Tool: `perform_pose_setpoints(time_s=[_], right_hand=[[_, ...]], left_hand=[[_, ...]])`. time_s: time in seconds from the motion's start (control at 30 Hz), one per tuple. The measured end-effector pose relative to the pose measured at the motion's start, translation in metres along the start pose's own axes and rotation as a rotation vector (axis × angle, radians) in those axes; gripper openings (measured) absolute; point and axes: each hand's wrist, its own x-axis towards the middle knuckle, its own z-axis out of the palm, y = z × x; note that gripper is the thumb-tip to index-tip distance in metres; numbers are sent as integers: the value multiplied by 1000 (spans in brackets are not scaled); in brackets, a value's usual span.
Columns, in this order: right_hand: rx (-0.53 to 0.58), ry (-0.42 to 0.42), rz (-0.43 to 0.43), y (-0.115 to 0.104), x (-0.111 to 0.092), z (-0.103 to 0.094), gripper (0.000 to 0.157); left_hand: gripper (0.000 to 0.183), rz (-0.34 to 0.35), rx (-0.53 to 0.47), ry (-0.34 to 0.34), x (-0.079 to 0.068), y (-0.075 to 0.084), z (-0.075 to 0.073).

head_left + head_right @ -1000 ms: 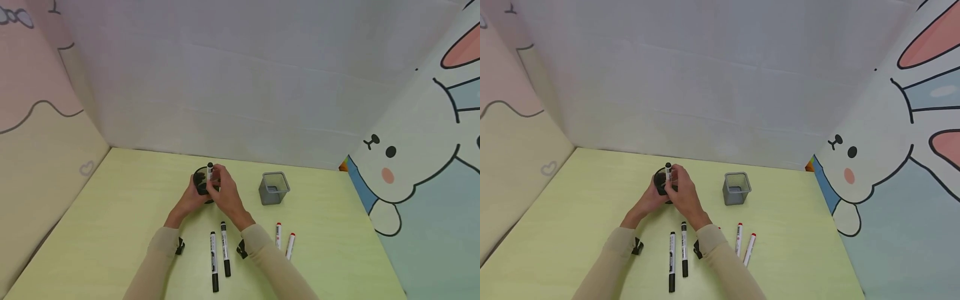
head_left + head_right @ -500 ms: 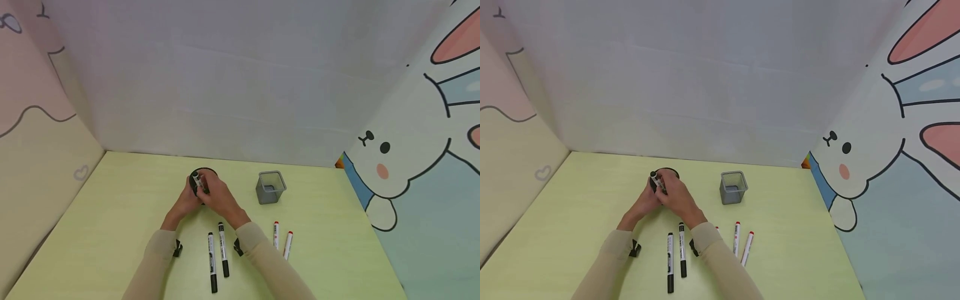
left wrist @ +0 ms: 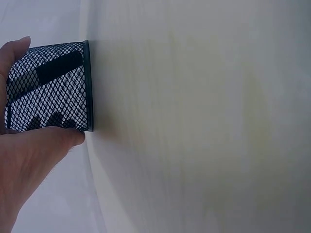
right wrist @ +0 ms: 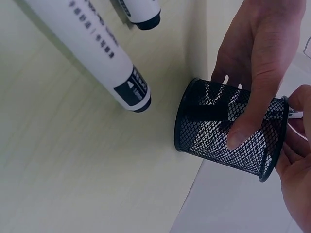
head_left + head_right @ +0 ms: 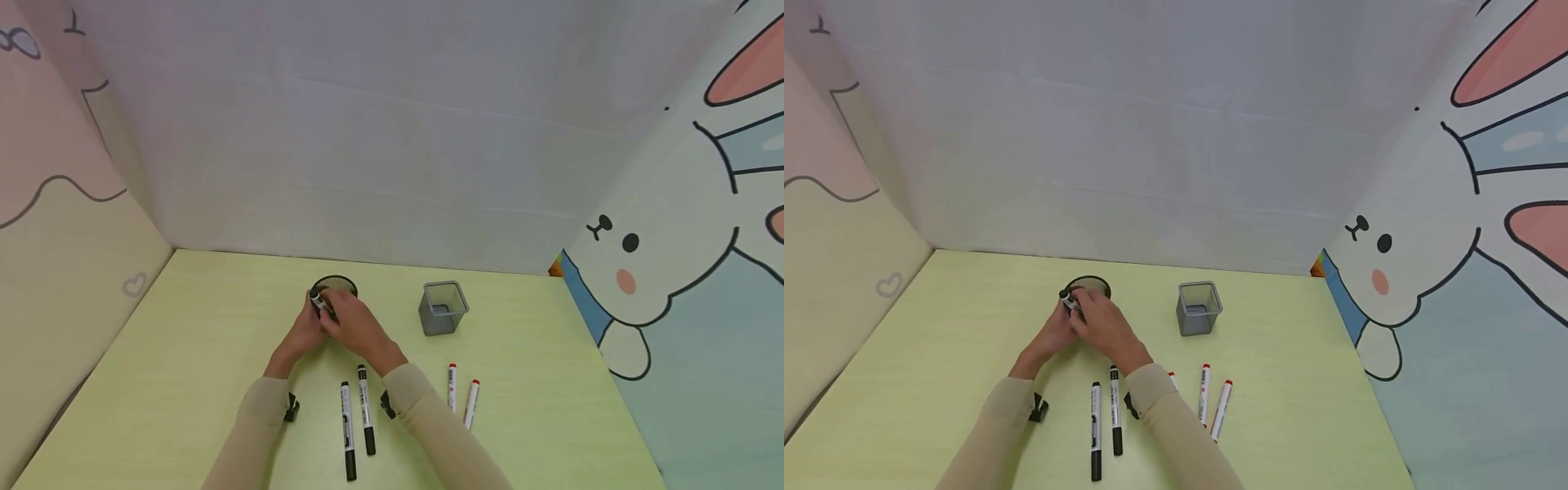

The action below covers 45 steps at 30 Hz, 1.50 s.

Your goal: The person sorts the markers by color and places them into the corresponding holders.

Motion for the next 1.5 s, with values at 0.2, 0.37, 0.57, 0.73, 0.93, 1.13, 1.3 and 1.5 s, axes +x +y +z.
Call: perform_pose_setpoints(time_s=[0.2, 0.37, 0.57, 0.73, 0.93, 1.13, 1.3, 1.5], right_hand=[[-45, 23, 27, 1, -3, 1, 34], [38, 60, 53, 3, -8, -1, 33], [111, 102, 68, 4, -14, -5, 32], [164, 162, 70, 3, -19, -10, 30], [197, 208, 94, 3, -28, -18, 31], [270, 198, 128, 1, -38, -25, 35], [294, 223, 130, -1, -47, -27, 34], [304, 245, 159, -2, -58, -31, 32]], left_hand=[[59, -47, -20, 1, 4, -3, 1], [67, -119, -8, 27, 4, -2, 2], [70, -140, -68, 20, 3, -1, 3], [73, -136, -68, 10, 2, 1, 4], [75, -145, -21, 16, 2, 3, 4], [83, -173, 6, 35, 3, 4, 4], [90, -185, -2, 38, 4, 3, 5], [96, -208, 9, 48, 5, 4, 5]])
